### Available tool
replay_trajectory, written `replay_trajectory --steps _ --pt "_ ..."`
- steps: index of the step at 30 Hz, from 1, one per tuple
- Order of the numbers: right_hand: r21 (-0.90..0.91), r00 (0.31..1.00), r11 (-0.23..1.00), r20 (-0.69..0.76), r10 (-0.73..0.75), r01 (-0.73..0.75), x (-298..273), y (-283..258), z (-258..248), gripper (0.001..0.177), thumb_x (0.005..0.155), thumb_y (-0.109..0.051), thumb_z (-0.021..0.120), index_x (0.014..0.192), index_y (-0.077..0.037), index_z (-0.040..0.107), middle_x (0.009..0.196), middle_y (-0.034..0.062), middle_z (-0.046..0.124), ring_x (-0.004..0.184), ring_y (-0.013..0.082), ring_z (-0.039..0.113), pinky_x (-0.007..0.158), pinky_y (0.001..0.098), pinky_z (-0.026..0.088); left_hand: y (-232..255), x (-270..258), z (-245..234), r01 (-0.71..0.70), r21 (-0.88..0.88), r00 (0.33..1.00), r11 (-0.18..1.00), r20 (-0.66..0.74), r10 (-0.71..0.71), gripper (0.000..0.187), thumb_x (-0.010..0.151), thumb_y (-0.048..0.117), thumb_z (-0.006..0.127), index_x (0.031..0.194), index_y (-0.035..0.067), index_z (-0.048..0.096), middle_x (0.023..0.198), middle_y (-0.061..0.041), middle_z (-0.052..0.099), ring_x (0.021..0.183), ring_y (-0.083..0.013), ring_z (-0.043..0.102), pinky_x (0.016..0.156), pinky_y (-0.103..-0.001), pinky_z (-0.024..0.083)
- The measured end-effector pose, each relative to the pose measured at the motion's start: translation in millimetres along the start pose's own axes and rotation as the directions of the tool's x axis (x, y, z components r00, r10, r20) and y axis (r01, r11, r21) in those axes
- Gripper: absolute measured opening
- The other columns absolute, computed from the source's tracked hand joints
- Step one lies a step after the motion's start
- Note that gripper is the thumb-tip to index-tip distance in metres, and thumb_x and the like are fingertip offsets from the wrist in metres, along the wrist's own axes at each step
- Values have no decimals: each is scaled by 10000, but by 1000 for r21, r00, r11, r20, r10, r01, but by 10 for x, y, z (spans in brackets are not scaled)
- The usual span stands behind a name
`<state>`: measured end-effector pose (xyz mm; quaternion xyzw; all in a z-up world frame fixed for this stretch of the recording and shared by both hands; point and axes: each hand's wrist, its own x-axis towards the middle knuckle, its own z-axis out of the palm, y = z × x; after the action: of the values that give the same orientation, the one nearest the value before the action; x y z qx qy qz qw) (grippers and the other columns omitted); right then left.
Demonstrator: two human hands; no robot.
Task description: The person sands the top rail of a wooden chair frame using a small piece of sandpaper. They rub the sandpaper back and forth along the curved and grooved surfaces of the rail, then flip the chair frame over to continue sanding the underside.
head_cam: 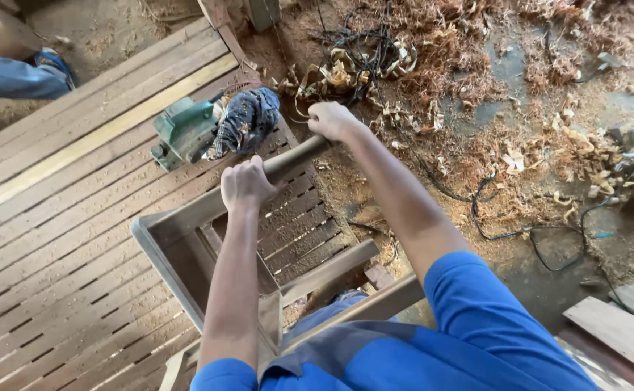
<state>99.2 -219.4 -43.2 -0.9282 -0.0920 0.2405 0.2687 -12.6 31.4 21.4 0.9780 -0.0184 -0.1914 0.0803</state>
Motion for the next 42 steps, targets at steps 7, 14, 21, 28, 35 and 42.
replay_trajectory --steps 7,14,21,28,35,42 --pt "12 976 1000 216 -13 11 -25 -137 -247 321 876 -355 565 872 -35 535 952 297 669 979 518 653 814 588 493 -2 -1 48 -3 69 1000 998 4 3 535 771 619 595 1033 153 614 1002 -81 769 987 -293 744 847 -412 500" --pt "-104 987 983 51 154 -148 127 -130 -1 265 876 -327 533 903 -106 678 942 159 729 952 399 718 838 530 577 12 -7 -41 -11 69 1000 998 22 9 498 791 594 573 1039 163 599 998 -83 763 985 -286 745 846 -421 495" --pt "-41 986 999 -165 23 -30 -487 -275 -126 354 1025 -466 407 1002 -141 546 1037 172 614 1042 453 655 873 577 536 36 -7 -42 -3 60 1000 998 6 2 271 819 315 531 1037 165 591 986 -76 763 975 -296 744 856 -424 482" --pt "-34 989 995 -120 88 -93 -391 -225 -87 389 958 -481 467 908 -129 625 964 178 714 942 474 699 819 614 536 42 20 -128 -4 62 1000 998 8 3 294 800 316 559 1047 163 605 1003 -83 774 984 -299 750 865 -435 483" --pt "-324 765 918 -525 -374 227 -597 -270 -150 220 1002 -315 535 860 -148 551 854 69 601 882 312 643 730 423 476 32 -5 -52 6 36 1000 999 -10 -6 246 851 231 467 1047 148 590 1015 -100 767 1000 -312 741 870 -440 470" --pt "-393 661 880 -590 -464 267 -409 -89 57 176 991 -296 554 859 -182 538 836 27 603 787 270 693 734 365 526 2 14 38 -3 56 1000 998 -23 4 242 835 247 482 1026 157 599 987 -87 770 981 -311 745 854 -421 474"
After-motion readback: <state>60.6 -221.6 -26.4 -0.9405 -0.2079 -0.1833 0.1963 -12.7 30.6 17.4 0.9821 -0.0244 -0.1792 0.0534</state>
